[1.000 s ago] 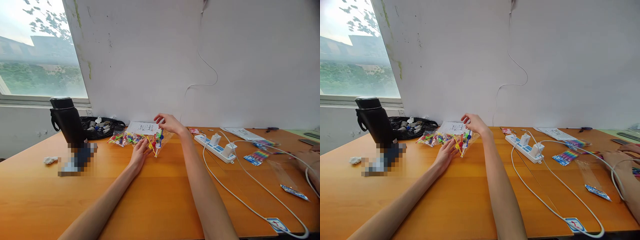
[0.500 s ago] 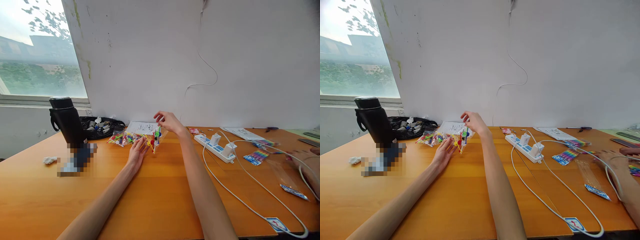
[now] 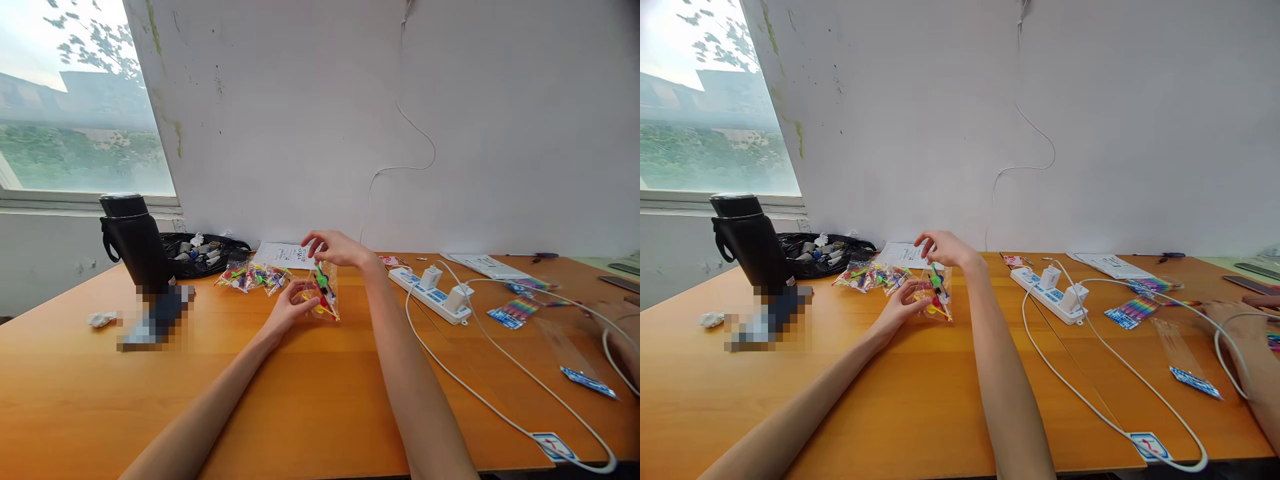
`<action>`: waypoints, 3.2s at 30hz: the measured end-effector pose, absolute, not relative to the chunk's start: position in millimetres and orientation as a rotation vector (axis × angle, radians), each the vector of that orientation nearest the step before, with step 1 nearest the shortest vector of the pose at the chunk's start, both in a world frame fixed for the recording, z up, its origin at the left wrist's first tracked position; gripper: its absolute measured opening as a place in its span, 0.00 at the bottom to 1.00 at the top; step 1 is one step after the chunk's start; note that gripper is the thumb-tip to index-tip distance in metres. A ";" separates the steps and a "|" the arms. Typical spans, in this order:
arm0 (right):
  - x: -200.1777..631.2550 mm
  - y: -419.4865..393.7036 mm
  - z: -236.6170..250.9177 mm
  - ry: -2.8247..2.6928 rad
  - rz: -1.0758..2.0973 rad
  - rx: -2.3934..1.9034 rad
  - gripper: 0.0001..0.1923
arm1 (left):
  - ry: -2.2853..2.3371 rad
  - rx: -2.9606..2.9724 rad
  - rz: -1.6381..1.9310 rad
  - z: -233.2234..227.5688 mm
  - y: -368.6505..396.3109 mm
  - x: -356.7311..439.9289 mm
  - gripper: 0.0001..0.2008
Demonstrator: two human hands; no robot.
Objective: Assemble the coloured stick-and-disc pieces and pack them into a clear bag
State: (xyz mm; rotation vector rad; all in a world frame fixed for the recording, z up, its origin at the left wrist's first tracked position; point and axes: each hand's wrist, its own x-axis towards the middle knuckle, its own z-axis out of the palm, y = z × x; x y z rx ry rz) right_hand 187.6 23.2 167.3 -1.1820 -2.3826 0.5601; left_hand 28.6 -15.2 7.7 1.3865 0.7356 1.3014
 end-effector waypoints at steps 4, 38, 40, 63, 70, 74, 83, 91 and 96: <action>183.4 18.6 169.1 -2.453 0.667 -1.186 0.21 | 0.786 1.506 1.225 8.9 -17.3 30.1 0.23; 199.6 41.6 151.5 -2.516 0.549 -1.598 0.21 | 0.720 1.303 1.196 5.7 -10.8 27.9 0.26; 200.4 43.2 150.9 -2.533 0.569 -1.577 0.19 | 0.745 1.329 1.207 6.5 -10.4 26.7 0.23; 197.8 46.2 148.1 -2.536 0.623 -1.444 0.10 | 0.790 1.301 1.409 11.3 -3.9 20.0 0.18; 197.0 51.4 145.0 -2.518 0.554 -1.416 0.12 | 0.848 1.292 1.460 14.1 -5.5 19.5 0.18; 195.9 50.8 145.1 -2.515 0.563 -1.389 0.10 | 0.852 1.268 1.466 12.6 -3.8 19.0 0.18; 194.9 47.9 147.2 -2.524 0.567 -1.370 0.07 | 0.838 1.200 1.499 14.7 -4.1 19.4 0.18; 192.6 37.7 150.8 -2.535 0.658 -1.438 0.08 | 0.757 1.182 1.508 13.3 -2.6 20.2 0.15; 192.2 40.2 150.0 -2.522 0.652 -1.431 0.08 | 0.818 1.177 1.471 12.3 -2.0 19.1 0.18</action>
